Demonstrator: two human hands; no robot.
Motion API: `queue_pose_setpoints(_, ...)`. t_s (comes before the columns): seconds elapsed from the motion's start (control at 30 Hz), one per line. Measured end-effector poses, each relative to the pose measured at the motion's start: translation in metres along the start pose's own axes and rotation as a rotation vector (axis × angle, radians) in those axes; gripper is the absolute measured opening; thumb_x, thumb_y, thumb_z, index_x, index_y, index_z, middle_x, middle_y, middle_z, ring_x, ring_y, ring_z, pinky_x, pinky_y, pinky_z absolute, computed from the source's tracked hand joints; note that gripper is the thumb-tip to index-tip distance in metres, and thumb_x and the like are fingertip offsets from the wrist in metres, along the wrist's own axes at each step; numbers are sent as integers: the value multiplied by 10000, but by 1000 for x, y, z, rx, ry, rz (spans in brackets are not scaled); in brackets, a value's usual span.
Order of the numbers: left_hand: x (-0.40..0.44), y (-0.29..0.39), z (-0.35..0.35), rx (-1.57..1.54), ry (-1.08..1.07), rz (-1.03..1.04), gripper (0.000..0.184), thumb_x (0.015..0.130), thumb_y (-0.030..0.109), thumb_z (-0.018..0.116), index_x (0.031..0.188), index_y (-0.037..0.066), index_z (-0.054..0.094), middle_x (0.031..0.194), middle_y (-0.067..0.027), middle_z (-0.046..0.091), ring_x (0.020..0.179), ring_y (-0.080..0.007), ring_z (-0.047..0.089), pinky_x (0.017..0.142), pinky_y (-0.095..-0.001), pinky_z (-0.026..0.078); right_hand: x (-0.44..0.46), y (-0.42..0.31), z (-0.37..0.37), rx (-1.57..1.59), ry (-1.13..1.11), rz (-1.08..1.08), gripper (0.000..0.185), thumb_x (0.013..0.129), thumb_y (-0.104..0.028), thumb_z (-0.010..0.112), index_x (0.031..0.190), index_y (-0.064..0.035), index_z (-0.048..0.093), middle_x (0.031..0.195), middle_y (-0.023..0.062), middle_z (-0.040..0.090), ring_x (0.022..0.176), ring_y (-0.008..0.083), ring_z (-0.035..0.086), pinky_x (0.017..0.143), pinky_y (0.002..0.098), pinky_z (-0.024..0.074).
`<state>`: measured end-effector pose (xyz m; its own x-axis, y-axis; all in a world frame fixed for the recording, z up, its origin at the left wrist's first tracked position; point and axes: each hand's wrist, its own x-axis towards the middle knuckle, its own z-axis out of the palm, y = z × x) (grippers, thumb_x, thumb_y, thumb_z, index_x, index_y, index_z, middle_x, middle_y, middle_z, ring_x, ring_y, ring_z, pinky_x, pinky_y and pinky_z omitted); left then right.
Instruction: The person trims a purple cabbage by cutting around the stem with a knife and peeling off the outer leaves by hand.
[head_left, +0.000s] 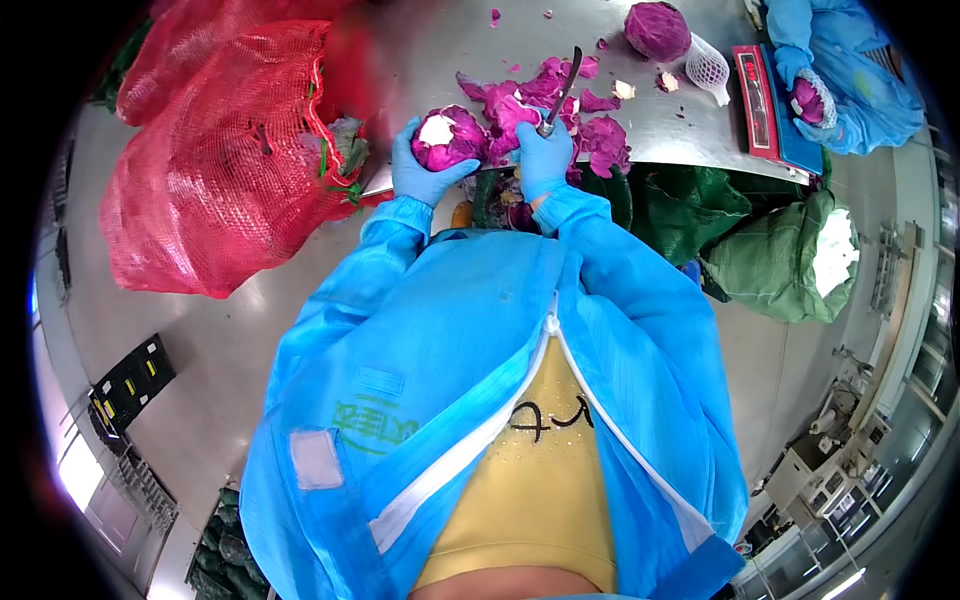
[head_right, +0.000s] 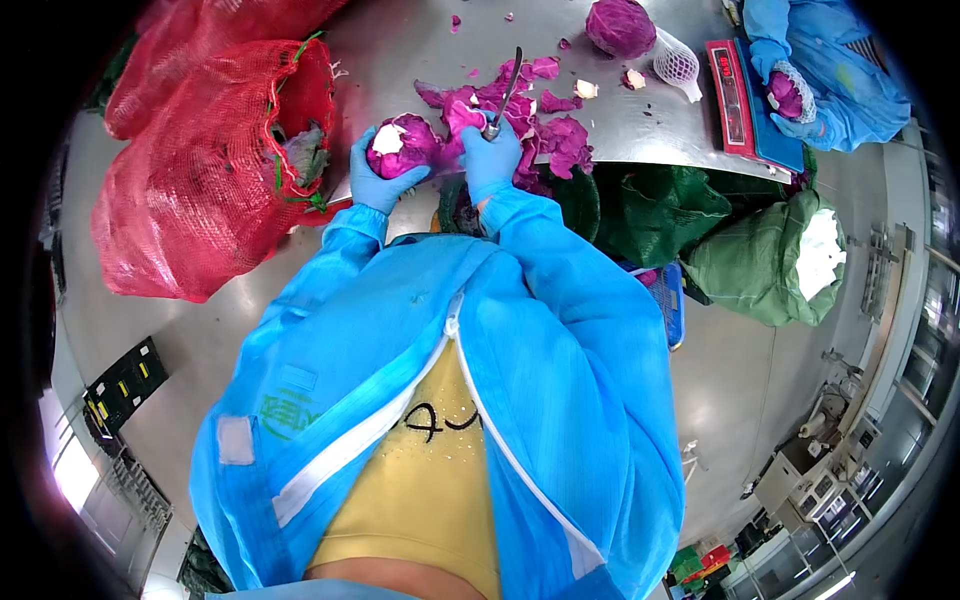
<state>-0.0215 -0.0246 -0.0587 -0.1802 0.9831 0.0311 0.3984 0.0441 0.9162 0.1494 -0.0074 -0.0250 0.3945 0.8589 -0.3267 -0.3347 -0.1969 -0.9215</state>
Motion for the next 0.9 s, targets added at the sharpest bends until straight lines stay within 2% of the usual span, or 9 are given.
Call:
queue_pose_setpoints(0.2, 2, -2, -1, -58, -24, -16, 1032, 485, 285, 938, 1305, 55, 355, 1258, -140, 464, 1139, -242, 515, 976, -356, 462, -20, -8, -13, -201, -56, -176, 261, 771, -75, 659, 1031, -61, 642, 709, -44, 540, 648, 31, 467, 588, 202, 404)
queue_pose_setpoints(0.37, 3, -8, -2, -63, -32, 11, 1033, 483, 275, 939, 1309, 65, 355, 1265, -137, 469, 1141, -243, 519, 967, -358, 473, 9, -9, -41, -185, 48, -159, 379, 775, -141, 703, 1131, -39, 620, 869, 21, 621, 765, 82, 554, 728, 254, 478)
queue_pose_setpoints(0.43, 1, -4, -5, -117, -69, 10, 1043, 477, 272, 940, 1315, 65, 353, 1281, -133, 468, 1153, -250, 515, 978, -362, 469, 15, -15, -41, -1013, 106, -668, 550, 763, -235, 751, 1258, -89, 561, 979, 108, 571, 809, 225, 608, 776, 310, 501)
queue_pose_setpoints(0.47, 1, -7, -5, -115, -71, 12, 1043, 477, 272, 940, 1315, 65, 353, 1281, -133, 468, 1153, -250, 515, 978, -362, 469, 14, -15, -39, -1011, 108, -667, 550, 763, -235, 751, 1258, -89, 561, 979, 108, 571, 809, 225, 608, 776, 310, 501)
queue_pose_setpoints(0.57, -1, -17, -6, -195, -103, 55, 1061, 466, 275, 944, 1322, 71, 352, 1307, -129, 458, 1175, -255, 504, 1001, -370, 453, 2, -32, -9, -732, -107, -626, 462, 761, -306, 751, 1149, -84, 633, 961, 119, 593, 766, 260, 618, 731, 335, 515)
queue_pose_setpoints(0.63, -2, -21, -8, -247, -120, 152, 1070, 465, 273, 946, 1330, 75, 349, 1325, -124, 448, 1194, -253, 490, 1022, -374, 435, 23, 1, -2, -591, -326, -326, 422, 775, -297, 741, 1117, -71, 640, 873, 112, 630, 686, 234, 611, 680, 324, 513)
queue_pose_setpoints(0.77, -5, -26, -7, -322, -133, 185, 1081, 470, 271, 945, 1342, 75, 336, 1342, -121, 436, 1213, -252, 475, 1033, -379, 424, 46, 39, 4, -634, -423, -196, 373, 791, -298, 735, 1082, -78, 656, 808, 70, 648, 616, 179, 574, 587, 302, 483)
queue_pose_setpoints(0.83, -6, -30, -7, -370, -151, 183, 1085, 483, 275, 941, 1351, 73, 322, 1364, -121, 415, 1227, -254, 465, 1030, -389, 425, 49, 36, 8, -407, -545, 343, 374, 792, -328, 738, 1079, -100, 663, 834, 33, 646, 619, 139, 548, 520, 296, 437)
queue_pose_setpoints(0.9, -6, -33, -9, -380, -184, 152, 1085, 489, 294, 939, 1356, 85, 320, 1397, -122, 384, 1242, -260, 453, 1037, -399, 417, 54, 39, 4, -426, -549, 365, 397, 783, -373, 746, 1085, -129, 664, 867, 20, 642, 619, 127, 528, 494, 300, 419)
